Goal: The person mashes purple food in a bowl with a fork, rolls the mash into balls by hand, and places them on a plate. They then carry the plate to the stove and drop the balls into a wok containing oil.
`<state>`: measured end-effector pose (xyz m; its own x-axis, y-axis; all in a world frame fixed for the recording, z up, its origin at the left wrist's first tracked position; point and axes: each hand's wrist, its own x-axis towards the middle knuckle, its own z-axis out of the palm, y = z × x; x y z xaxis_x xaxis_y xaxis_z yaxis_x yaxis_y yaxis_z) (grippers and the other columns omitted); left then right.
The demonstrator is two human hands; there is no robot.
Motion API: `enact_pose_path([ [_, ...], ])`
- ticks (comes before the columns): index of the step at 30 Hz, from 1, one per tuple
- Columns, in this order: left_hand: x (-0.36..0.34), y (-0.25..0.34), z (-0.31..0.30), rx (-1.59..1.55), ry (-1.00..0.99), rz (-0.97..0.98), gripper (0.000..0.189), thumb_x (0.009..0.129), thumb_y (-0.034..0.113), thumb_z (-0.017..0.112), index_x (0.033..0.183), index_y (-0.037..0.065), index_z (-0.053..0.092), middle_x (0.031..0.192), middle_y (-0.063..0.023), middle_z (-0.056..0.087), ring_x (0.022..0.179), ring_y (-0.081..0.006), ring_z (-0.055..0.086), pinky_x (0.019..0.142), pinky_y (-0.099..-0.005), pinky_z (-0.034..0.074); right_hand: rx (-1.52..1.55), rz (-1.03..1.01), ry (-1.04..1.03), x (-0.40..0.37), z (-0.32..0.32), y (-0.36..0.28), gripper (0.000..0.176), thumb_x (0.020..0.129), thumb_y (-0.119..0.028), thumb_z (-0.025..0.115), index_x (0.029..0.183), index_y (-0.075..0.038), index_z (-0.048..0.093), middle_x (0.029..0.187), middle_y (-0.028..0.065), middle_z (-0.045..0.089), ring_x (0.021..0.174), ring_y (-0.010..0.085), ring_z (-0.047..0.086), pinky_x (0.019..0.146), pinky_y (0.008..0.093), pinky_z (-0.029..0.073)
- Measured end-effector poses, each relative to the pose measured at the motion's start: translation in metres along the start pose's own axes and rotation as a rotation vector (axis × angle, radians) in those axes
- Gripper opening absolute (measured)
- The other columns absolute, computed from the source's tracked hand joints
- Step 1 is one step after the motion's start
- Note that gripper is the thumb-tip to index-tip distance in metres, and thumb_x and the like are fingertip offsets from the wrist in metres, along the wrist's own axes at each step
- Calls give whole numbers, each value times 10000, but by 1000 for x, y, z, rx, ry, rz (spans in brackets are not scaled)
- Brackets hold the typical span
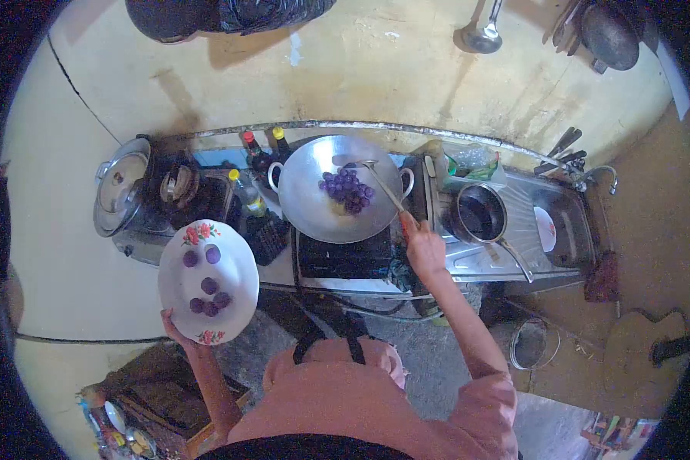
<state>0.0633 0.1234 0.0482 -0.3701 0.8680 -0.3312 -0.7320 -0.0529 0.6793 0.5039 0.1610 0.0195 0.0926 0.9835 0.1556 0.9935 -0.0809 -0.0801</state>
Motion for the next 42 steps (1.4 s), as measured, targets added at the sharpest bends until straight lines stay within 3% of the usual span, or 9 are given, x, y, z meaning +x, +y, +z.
enact_pose_path([
  [10, 1, -6, -12, 4, -5, 32, 648, 688, 396, 508, 1210, 34, 382, 1107, -150, 470, 980, -317, 494, 798, -466, 432, -11, -165, 34, 22, 26, -14, 527, 708, 8, 501, 1213, -131, 449, 809, 146, 524, 610, 304, 595, 519, 406, 484],
  [15, -4, -9, -4, 11, 6, 41, 612, 687, 365, 492, 1195, 35, 400, 1119, -144, 471, 992, -309, 491, 807, -440, 434, -79, -203, -116, -4, -1, -3, 570, 675, 22, 527, 1223, -115, 443, 905, 156, 530, 661, 292, 606, 549, 392, 499],
  [24, 5, -16, -9, 6, -64, 48, 641, 709, 393, 497, 1213, 15, 376, 1120, -158, 472, 978, -318, 502, 796, -457, 448, 3, -237, -28, -39, -71, 5, 525, 685, 21, 521, 1183, -143, 495, 752, 121, 515, 620, 280, 595, 514, 384, 475],
  [30, 2, -19, -5, -34, -132, -5, 651, 712, 400, 490, 1224, 15, 378, 1113, -166, 480, 982, -326, 502, 791, -461, 453, -104, -170, -140, -64, -119, 8, 490, 696, 5, 524, 1162, -146, 507, 749, 120, 524, 598, 271, 597, 510, 382, 471],
  [34, 3, -18, 1, -23, -105, 7, 652, 708, 403, 498, 1220, 15, 384, 1116, -167, 480, 977, -327, 503, 784, -464, 453, -143, -133, -153, -74, -114, 9, 493, 692, -7, 535, 1163, -150, 504, 770, 122, 531, 599, 266, 601, 519, 380, 481],
  [42, 2, -22, -7, -6, -96, 32, 638, 706, 402, 492, 1209, 21, 398, 1123, -160, 476, 987, -323, 500, 794, -461, 440, -157, -115, -145, -61, -41, 6, 543, 709, -11, 514, 1228, -145, 428, 855, 127, 517, 697, 279, 606, 537, 382, 499],
])
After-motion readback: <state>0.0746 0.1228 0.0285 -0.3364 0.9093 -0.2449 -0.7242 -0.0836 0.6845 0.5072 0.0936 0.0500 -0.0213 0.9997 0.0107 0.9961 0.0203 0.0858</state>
